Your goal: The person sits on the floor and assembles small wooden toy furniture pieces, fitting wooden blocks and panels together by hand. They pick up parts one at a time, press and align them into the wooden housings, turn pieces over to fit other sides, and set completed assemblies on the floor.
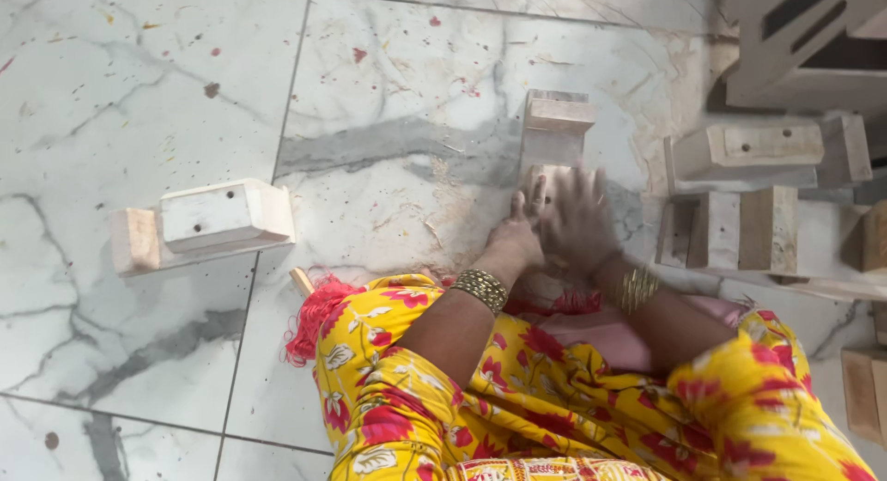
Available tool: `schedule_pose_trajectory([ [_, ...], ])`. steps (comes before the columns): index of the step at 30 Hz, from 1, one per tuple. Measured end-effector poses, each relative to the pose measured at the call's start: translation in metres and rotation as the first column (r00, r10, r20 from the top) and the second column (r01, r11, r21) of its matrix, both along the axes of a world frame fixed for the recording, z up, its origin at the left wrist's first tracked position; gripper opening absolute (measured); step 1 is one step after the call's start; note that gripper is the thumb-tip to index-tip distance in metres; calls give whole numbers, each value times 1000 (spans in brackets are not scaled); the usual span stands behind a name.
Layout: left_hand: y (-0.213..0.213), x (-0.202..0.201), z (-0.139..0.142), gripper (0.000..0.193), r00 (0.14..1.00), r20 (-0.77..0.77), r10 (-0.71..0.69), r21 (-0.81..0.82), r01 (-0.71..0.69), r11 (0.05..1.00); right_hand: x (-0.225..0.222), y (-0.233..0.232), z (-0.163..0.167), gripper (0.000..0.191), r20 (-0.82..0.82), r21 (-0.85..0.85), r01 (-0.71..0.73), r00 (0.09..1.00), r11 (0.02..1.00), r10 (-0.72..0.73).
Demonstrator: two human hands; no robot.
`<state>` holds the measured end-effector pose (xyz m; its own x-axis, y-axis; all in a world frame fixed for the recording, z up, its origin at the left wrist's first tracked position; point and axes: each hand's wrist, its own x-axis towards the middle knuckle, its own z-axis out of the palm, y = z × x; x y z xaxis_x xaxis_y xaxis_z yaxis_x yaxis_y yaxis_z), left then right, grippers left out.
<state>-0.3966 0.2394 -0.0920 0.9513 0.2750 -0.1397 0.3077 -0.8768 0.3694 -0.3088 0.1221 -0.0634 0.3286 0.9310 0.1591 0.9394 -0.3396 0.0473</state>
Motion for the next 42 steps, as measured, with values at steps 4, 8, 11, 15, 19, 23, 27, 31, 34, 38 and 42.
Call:
schedule_pose_trajectory([
  [4, -1, -11, -1, 128, 962, -255, 96, -255, -163, 953, -26, -12, -1, 73, -230, 137, 91, 971, 986, -58],
  [8, 2, -24, 50, 157, 884, -465, 40, -323, -212, 923, 50, 23, -3, 52, -725, 157, 421, 664, 893, -185],
  [11, 7, -19, 91, 157, 900, -433, 56, -315, -210, 926, 82, 37, -4, 51, -768, 209, 544, 605, 812, -208],
  [15, 6, -25, 108, 153, 872, -485, 63, -319, -244, 916, 36, 23, -1, 41, -208, 282, 104, 977, 954, -45],
  [19, 6, -26, 101, 149, 903, -430, -14, -292, -125, 948, -18, 11, 2, 74, -236, 150, -13, 970, 989, 49],
  [23, 9, -21, 102, 142, 838, -542, 63, -303, -264, 916, 23, 32, 2, 74, -443, 114, 254, 878, 960, -180],
  [27, 10, -17, 99, 147, 867, -491, 84, -308, -263, 915, 70, 53, 1, 74, -447, 158, 411, 841, 898, -306],
  [31, 5, -22, 71, 142, 863, -491, 122, -310, -304, 901, 26, 34, 2, 77, -202, 23, 201, 960, 979, -192],
  [34, 2, -20, 48, 105, 915, -370, 160, -253, -265, 931, -22, 4, 10, 84, -288, 71, 47, 957, 996, -25],
  [38, -2, -18, 46, 132, 900, -397, 180, -326, -321, 889, -13, 7, 18, 91, -280, -96, 74, 955, 993, -98],
  [42, -5, -19, 73, 154, 869, -474, 140, -327, -321, 889, 55, 61, 19, 85, -357, -182, 280, 874, 942, -329],
])
